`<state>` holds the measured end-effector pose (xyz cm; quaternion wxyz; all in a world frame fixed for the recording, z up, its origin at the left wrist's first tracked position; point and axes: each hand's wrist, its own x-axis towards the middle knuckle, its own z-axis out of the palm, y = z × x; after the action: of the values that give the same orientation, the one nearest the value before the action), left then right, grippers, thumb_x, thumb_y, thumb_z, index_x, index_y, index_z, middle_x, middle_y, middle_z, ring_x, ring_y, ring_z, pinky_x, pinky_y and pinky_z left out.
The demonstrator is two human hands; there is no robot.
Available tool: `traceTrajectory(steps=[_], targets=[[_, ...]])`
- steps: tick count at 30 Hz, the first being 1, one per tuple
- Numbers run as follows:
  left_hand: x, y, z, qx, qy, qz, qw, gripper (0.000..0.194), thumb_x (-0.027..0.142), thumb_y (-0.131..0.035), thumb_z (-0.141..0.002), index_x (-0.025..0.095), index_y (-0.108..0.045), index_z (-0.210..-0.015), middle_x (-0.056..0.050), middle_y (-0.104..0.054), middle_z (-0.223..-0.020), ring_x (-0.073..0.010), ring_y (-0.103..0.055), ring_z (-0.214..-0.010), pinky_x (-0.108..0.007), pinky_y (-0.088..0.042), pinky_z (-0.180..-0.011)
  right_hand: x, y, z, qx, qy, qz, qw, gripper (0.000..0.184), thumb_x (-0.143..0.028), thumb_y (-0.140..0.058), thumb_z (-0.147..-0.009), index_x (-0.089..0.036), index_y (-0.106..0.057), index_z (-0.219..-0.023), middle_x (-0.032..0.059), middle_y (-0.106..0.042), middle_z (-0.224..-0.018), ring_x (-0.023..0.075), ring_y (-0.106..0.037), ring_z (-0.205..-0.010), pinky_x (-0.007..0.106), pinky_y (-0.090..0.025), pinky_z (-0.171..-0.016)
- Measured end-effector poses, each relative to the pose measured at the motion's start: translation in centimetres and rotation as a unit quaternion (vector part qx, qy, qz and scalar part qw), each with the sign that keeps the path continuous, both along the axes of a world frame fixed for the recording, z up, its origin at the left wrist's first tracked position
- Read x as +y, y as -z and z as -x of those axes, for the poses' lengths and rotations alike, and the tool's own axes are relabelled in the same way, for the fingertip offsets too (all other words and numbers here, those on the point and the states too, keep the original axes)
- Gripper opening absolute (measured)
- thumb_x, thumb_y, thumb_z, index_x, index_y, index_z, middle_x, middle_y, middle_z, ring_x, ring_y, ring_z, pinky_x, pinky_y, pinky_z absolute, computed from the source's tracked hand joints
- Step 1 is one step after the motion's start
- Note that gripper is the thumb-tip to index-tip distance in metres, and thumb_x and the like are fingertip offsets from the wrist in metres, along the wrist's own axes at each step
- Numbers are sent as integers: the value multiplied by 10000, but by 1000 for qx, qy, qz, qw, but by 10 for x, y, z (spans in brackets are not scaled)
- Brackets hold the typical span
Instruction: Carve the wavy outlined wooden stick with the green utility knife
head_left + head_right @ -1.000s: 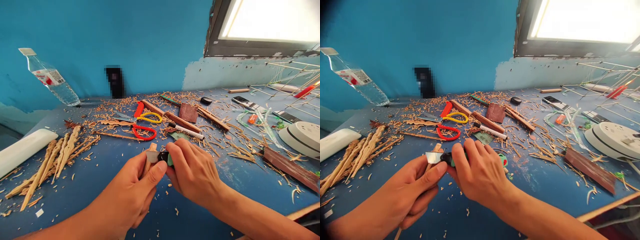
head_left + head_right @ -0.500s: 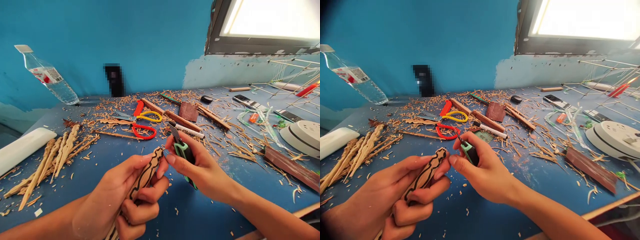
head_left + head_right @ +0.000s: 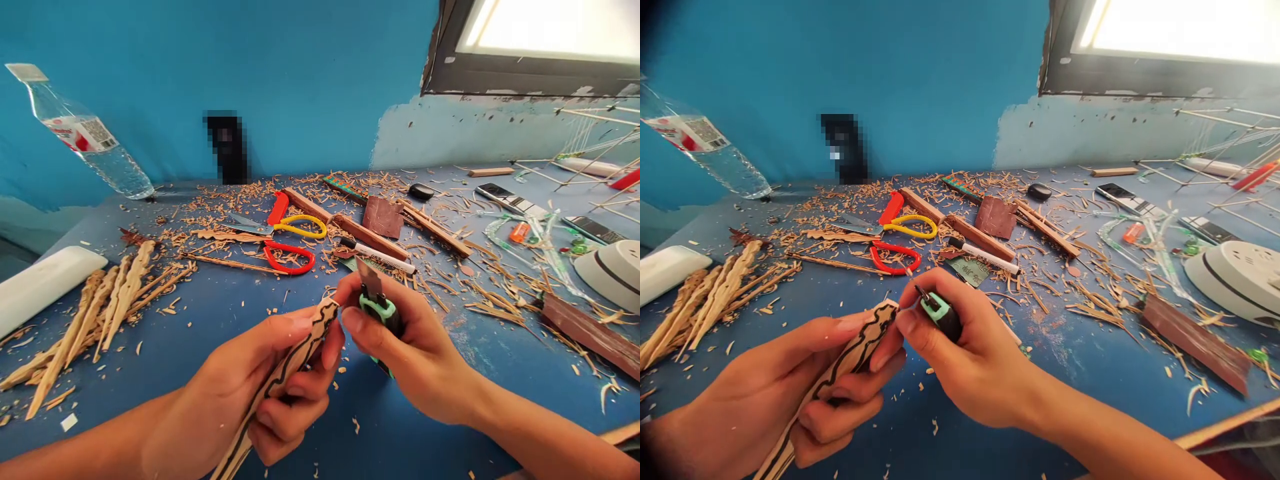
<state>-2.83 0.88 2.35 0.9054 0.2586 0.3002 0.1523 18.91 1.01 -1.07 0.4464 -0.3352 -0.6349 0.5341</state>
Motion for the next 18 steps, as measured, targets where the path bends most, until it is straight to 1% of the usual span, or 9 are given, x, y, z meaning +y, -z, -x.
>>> traceTrajectory(steps=[1,2,4,6,8,12,15,17,18], targets=[[0,0,-1,6,-10,-12,1000,491,628,-813,-917,220,-540,-912,89,-378,-713,-25,-213,-503,-80,-217,-420,0,0,-1,-52,35,-70,996,104,-311,-594,-1100,-250,-567,-1020,-91,-474,-716,87,-385,-559,238,-303,-505],[-1,0,-1,8,-17,-26,999,478,611,-818,-922,227,-534,-925,86,-393,-728,-30,-227,-511,-76,-219,-417,0,1,-2,-115,73,-153,979,87,-252,-579,-1070,-251,-542,-991,-88,-490,-719,91,-401,-563,245,-317,-517],[-3,2,-2,4,-18,-52,998,460,598,-803,-947,247,-506,-946,88,-411,-745,-35,-248,-493,-85,-220,-390,0,4,-4,-245,132,-311,909,90,-169,-556,-994,-249,-526,-964,-71,-556,-753,102,-448,-578,270,-333,-538],[-7,6,-1,4,-8,-71,997,467,616,-758,-976,261,-456,-942,93,-411,-749,-40,-254,-470,-102,-216,-376,0,8,-6,-337,160,-401,837,103,-147,-520,-968,-248,-541,-967,-56,-595,-777,119,-481,-576,301,-339,-542],[-12,8,0,32,-8,-87,996,473,644,-724,-985,269,-438,-957,98,-370,-741,-46,-226,-487,-110,-209,-403,0,11,-7,-375,164,-424,808,127,-139,-486,-975,-254,-540,-963,-56,-594,-762,133,-490,-561,316,-355,-544],[-24,1,2,179,-26,-134,974,495,679,-779,-926,287,-545,-1116,81,-345,-776,-92,-218,-608,-149,-211,-491,-1,10,-6,-398,156,-436,792,172,-107,-462,-928,-258,-545,-942,-51,-591,-732,152,-508,-551,322,-383,-550],[-29,-1,-4,219,-51,-218,950,552,657,-821,-904,312,-616,-1283,34,-465,-814,-139,-358,-662,-205,-291,-514,-2,5,-6,-415,144,-446,780,171,-114,-464,-937,-247,-569,-914,-35,-608,-727,155,-526,-554,324,-390,-550],[-32,5,-10,209,-95,-256,939,586,663,-827,-893,322,-632,-1328,-8,-540,-879,-177,-451,-739,-231,-345,-536,-2,4,-5,-420,143,-448,776,164,-137,-483,-976,-242,-573,-887,-30,-600,-710,152,-521,-541,324,-388,-540],[-34,9,-13,196,-106,-253,941,590,674,-807,-908,338,-621,-1355,-29,-573,-934,-199,-494,-799,-239,-369,-554,-3,5,-4,-423,152,-450,772,172,-140,-492,-987,-242,-573,-875,-28,-594,-699,153,-520,-534,326,-387,-538]])
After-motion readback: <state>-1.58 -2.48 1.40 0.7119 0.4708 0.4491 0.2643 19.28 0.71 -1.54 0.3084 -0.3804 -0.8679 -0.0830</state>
